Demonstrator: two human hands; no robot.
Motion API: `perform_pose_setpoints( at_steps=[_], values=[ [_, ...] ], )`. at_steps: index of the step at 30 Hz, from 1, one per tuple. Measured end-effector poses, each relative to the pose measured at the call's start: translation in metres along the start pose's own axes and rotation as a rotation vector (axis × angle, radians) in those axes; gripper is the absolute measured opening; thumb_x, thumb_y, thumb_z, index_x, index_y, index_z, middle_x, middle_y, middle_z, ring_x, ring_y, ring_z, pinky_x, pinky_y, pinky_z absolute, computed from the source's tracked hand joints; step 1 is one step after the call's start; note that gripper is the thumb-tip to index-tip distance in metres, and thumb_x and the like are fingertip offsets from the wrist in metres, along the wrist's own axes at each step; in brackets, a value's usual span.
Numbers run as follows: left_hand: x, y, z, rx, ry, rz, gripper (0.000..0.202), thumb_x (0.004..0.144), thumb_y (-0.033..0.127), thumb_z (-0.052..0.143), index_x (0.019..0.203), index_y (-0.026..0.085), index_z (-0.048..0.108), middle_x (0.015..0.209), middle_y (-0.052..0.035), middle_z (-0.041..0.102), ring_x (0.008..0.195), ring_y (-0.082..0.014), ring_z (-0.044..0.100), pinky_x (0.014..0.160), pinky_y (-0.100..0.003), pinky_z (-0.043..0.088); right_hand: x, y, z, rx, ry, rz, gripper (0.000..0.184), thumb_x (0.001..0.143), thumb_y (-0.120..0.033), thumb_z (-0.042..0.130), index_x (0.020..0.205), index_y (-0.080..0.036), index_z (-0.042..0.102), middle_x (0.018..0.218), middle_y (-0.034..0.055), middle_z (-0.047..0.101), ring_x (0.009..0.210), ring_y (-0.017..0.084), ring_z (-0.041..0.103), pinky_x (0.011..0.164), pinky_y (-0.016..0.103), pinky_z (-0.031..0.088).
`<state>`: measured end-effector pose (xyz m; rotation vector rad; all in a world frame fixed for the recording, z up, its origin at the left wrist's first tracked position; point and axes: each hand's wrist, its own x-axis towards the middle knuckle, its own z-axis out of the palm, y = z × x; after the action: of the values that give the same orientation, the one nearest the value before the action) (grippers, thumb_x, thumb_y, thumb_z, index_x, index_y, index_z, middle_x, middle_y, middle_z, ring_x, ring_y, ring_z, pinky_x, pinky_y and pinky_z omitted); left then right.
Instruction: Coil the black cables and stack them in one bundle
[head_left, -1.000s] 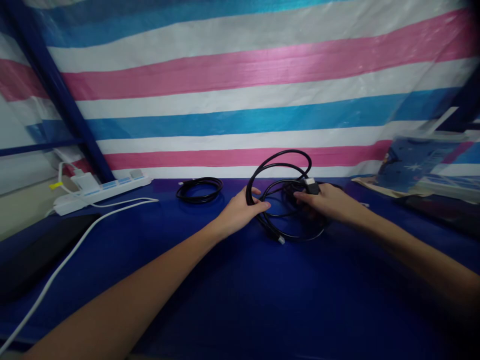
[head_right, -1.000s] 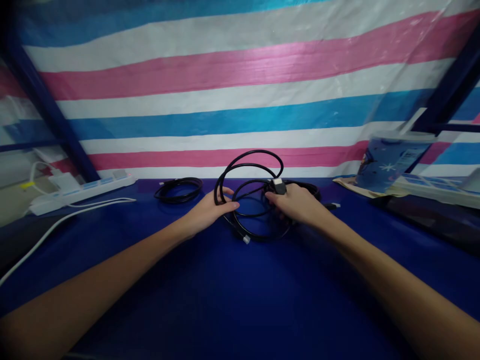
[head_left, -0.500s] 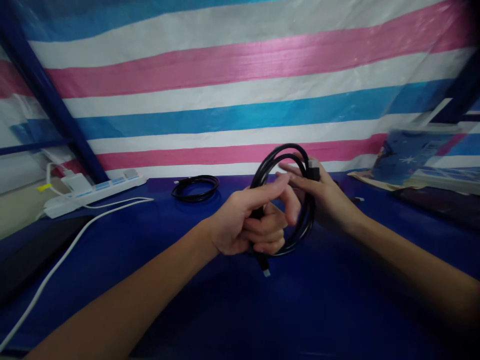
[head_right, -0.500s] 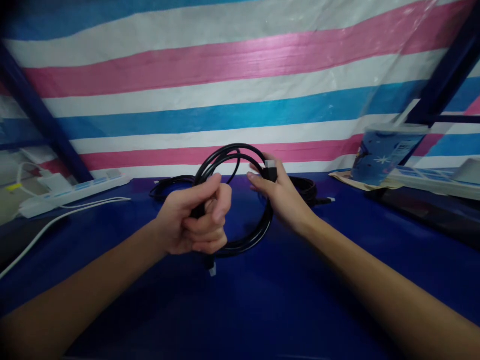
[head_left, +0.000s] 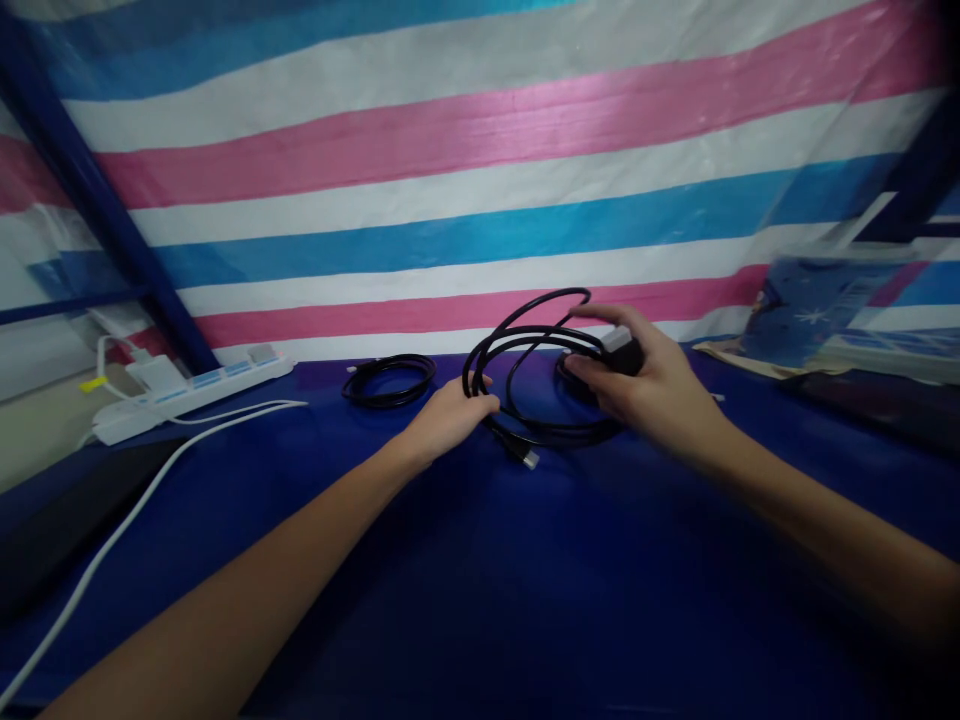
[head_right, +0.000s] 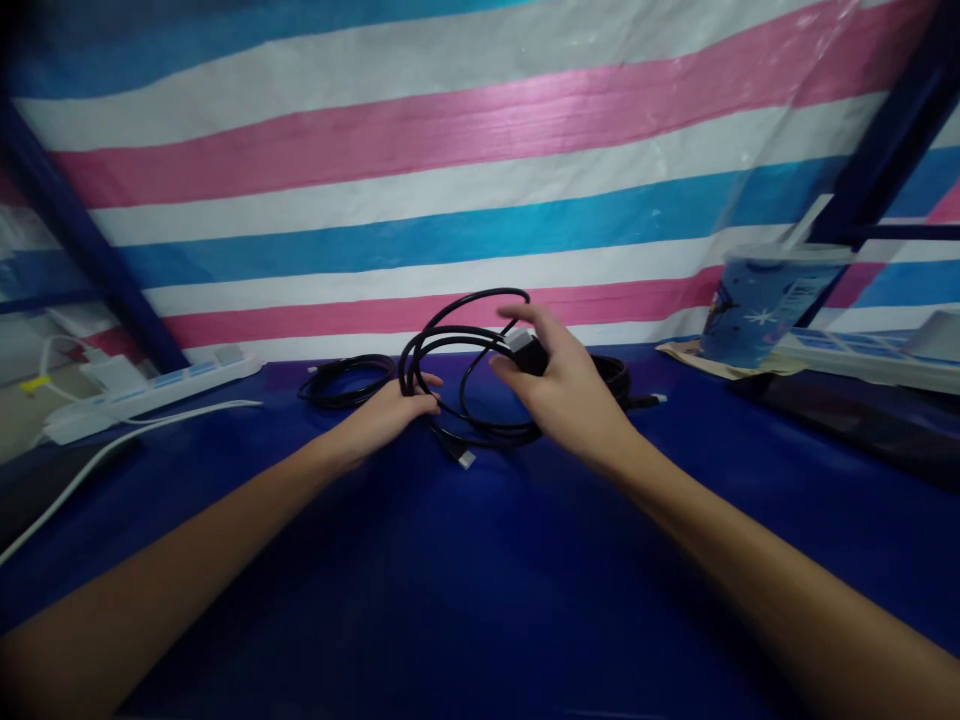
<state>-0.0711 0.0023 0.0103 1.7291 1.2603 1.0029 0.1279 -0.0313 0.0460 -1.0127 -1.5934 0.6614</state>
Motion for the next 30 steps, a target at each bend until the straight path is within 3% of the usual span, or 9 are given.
perform_pose_setpoints(
  at_steps=[5, 8, 11, 14, 19, 22, 24, 27, 30],
  values=[
    [-0.017, 0.024, 0.01, -0.429, -0.352, -0.041, 0.026, 0.064, 0.002, 0.048, 0.085, 0.012, 0.058, 0.077, -0.0071, 0.068, 0.073, -0.0174, 0.068, 0.075, -0.032, 0.05, 0.01, 0.012, -0.013, -0.135, 0.184, -0.003, 0.087, 0.071, -0.021, 0.069, 0.146, -0.025, 0.025, 0.056, -0.0068, 0.049, 0.04, 0.01, 0.043, 0.037, 0.022, 0.033],
    [-0.025, 0.033, 0.009, -0.364, -0.507, 0.009, 0.027, 0.064, 0.0, 0.05, 0.087, 0.011, 0.06, 0.07, -0.0059, 0.068, 0.072, -0.0169, 0.069, 0.072, -0.028, 0.051, 0.01, 0.01, -0.017, -0.129, 0.022, 0.06, 0.064, 0.075, -0.023, 0.065, 0.135, -0.022, 0.044, 0.052, -0.0064, 0.049, 0.036, 0.009, 0.04, 0.034, 0.022, 0.03],
    [-0.026, 0.035, 0.002, -0.298, -0.559, 0.059, 0.038, 0.075, 0.015, 0.061, 0.113, 0.016, 0.057, 0.099, -0.008, 0.069, 0.067, -0.0139, 0.068, 0.068, -0.028, 0.054, 0.009, 0.008, -0.017, -0.187, -0.035, 0.097, 0.02, 0.079, -0.03, 0.061, 0.091, -0.014, 0.062, 0.048, -0.0044, 0.045, 0.036, 0.008, 0.038, 0.035, 0.023, 0.028],
    [-0.021, 0.035, -0.007, -0.314, -0.35, 0.176, 0.044, 0.087, 0.046, 0.05, 0.122, 0.02, 0.052, 0.111, -0.0088, 0.065, 0.04, -0.0039, 0.054, 0.05, -0.024, 0.05, 0.01, 0.01, -0.019, -0.24, 0.062, 0.022, 0.015, 0.081, -0.031, 0.058, 0.079, -0.016, 0.057, 0.052, -0.0031, 0.046, 0.041, 0.009, 0.04, 0.041, 0.025, 0.032],
    [-0.011, 0.038, -0.026, -0.467, 0.112, 0.25, 0.035, 0.088, 0.047, 0.047, 0.088, 0.015, 0.061, 0.063, 0.0034, 0.053, 0.032, -0.0001, 0.029, 0.035, -0.017, 0.028, 0.01, 0.008, -0.034, -0.452, 0.173, -0.279, 0.011, 0.077, -0.022, 0.06, 0.088, -0.02, 0.061, 0.068, 0.0005, 0.058, 0.057, 0.014, 0.051, 0.053, 0.027, 0.038],
    [-0.009, 0.038, -0.033, -0.429, 0.16, 0.236, 0.036, 0.084, 0.05, 0.054, 0.077, 0.015, 0.06, 0.055, 0.0058, 0.04, 0.036, -0.001, 0.028, 0.034, -0.016, 0.018, 0.005, 0.002, -0.037, -0.517, 0.038, -0.368, 0.02, 0.075, -0.021, 0.06, 0.095, -0.021, 0.062, 0.07, 0.0007, 0.062, 0.057, 0.014, 0.052, 0.052, 0.027, 0.038],
    [-0.006, 0.034, -0.033, -0.324, 0.098, 0.233, 0.037, 0.084, 0.05, 0.052, 0.079, 0.015, 0.06, 0.056, 0.0045, 0.042, 0.039, -0.0029, 0.035, 0.038, -0.017, 0.027, 0.002, -0.001, -0.035, -0.498, -0.025, -0.382, 0.018, 0.075, -0.022, 0.06, 0.093, -0.021, 0.063, 0.069, 0.0011, 0.063, 0.057, 0.015, 0.054, 0.052, 0.027, 0.039],
    [-0.001, 0.024, -0.03, -0.078, 0.175, 0.294, 0.026, 0.084, 0.037, 0.053, 0.096, 0.015, 0.06, 0.076, -0.0027, 0.057, 0.059, -0.0097, 0.054, 0.055, -0.023, 0.044, -0.003, -0.007, -0.032, -0.408, -0.094, -0.386, 0.012, 0.077, -0.026, 0.061, 0.086, -0.019, 0.065, 0.074, 0.003, 0.067, 0.065, 0.017, 0.06, 0.057, 0.028, 0.043],
    [-0.004, 0.024, -0.027, 0.228, 0.364, 0.575, 0.054, 0.072, 0.022, 0.064, 0.124, 0.021, 0.048, 0.124, -0.0102, 0.052, 0.102, -0.0199, 0.055, 0.083, -0.032, 0.046, -0.006, -0.014, -0.032, -0.269, -0.17, -0.373, 0.011, 0.077, -0.026, 0.064, 0.085, -0.019, 0.067, 0.081, 0.0035, 0.07, 0.072, 0.017, 0.064, 0.063, 0.027, 0.045]
  ],
)
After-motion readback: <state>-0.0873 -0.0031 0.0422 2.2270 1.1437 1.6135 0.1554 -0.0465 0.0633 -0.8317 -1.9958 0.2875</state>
